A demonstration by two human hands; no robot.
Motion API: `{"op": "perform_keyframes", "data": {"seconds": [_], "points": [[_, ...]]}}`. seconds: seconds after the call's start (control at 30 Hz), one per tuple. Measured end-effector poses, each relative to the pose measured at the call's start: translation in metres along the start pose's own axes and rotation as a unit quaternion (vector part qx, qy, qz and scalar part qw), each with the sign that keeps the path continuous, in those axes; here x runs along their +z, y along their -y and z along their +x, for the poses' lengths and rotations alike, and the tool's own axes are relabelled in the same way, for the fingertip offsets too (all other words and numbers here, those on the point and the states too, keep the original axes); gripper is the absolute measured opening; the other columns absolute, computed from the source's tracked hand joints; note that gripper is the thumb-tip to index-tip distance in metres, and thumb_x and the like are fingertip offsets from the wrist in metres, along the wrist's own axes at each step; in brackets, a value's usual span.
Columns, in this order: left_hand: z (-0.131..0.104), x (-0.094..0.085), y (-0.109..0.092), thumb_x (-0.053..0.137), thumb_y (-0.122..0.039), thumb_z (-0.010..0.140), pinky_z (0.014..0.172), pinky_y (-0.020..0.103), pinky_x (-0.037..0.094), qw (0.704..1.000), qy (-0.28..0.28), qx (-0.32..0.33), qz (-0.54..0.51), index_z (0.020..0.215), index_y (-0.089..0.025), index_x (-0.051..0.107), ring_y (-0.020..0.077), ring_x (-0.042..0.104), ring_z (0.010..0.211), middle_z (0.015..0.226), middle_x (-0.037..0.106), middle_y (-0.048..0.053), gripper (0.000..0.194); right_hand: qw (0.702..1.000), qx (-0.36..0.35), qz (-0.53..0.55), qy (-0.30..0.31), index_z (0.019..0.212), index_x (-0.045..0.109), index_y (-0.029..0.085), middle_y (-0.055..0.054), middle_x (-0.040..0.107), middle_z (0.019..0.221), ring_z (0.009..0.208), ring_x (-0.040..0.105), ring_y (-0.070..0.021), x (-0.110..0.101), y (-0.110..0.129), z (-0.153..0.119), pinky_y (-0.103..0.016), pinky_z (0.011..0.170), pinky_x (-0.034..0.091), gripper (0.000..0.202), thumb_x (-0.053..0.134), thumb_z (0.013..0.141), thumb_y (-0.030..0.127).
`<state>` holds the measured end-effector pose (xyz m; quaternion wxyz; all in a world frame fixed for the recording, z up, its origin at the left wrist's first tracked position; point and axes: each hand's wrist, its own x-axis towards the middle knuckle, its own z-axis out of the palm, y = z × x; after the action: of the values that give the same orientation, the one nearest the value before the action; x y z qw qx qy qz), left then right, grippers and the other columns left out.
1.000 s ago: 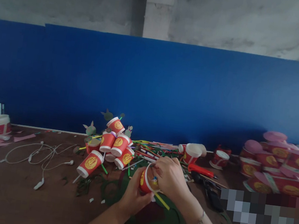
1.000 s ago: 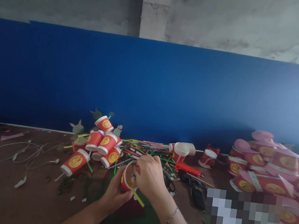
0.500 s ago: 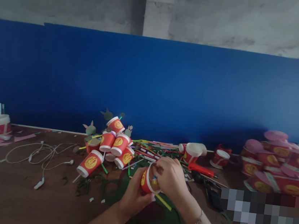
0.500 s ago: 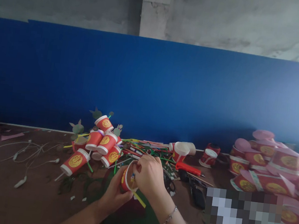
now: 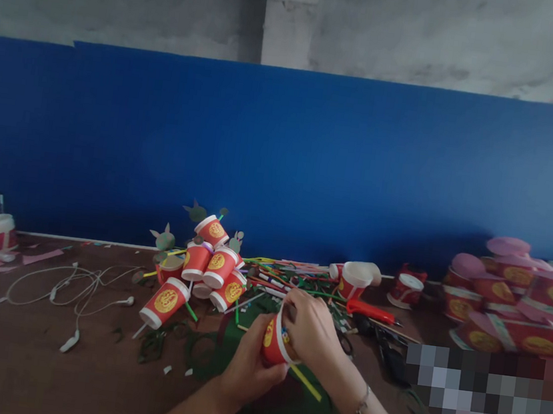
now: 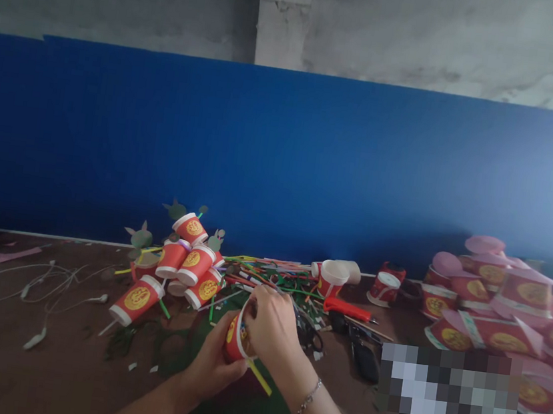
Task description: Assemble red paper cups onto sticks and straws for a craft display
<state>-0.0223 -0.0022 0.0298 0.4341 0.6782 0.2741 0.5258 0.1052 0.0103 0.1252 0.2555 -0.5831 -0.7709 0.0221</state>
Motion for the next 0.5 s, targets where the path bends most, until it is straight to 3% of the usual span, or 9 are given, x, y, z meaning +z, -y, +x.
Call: {"op": "perform_keyframes", "data": {"seconds": [0.13,0.3,0.5], "points": [[0.000,-0.001,0.000,0.060,-0.004,0.062,0.080,0.032,0.046,1.000,0.011,-0.005,-0.001,0.116,-0.018,0.044,0.0204,0.056,0.090,0.103,0.058,0.006,0.058,0.998,-0.002,0.067,-0.001,0.080,0.061,0.019,-0.001,0.065,0.074,0.067,0.056,-0.0157,0.002,-0.003,0.001,-0.024,0.062,0.032,0.018,0.050,0.069,0.010],[-0.001,0.000,0.002,0.064,-0.014,0.070,0.083,0.032,0.046,0.999,-0.026,-0.020,-0.029,0.120,-0.021,0.040,0.0200,0.056,0.095,0.106,0.057,0.006,0.056,0.974,-0.024,0.209,0.079,0.075,0.065,0.017,-0.002,0.065,0.073,0.067,0.055,-0.0144,-0.002,-0.017,0.006,-0.022,0.059,0.037,0.018,0.048,0.073,0.015],[-0.003,0.000,0.005,0.070,-0.018,0.066,0.089,0.037,0.043,0.994,-0.102,-0.006,0.031,0.122,-0.023,0.032,0.0220,0.054,0.098,0.111,0.053,0.006,0.068,0.981,-0.001,0.184,0.054,0.072,0.062,0.016,0.001,0.059,0.063,0.059,0.050,-0.0129,0.001,-0.019,0.007,-0.021,0.053,0.034,0.011,0.051,0.070,0.017]]}}
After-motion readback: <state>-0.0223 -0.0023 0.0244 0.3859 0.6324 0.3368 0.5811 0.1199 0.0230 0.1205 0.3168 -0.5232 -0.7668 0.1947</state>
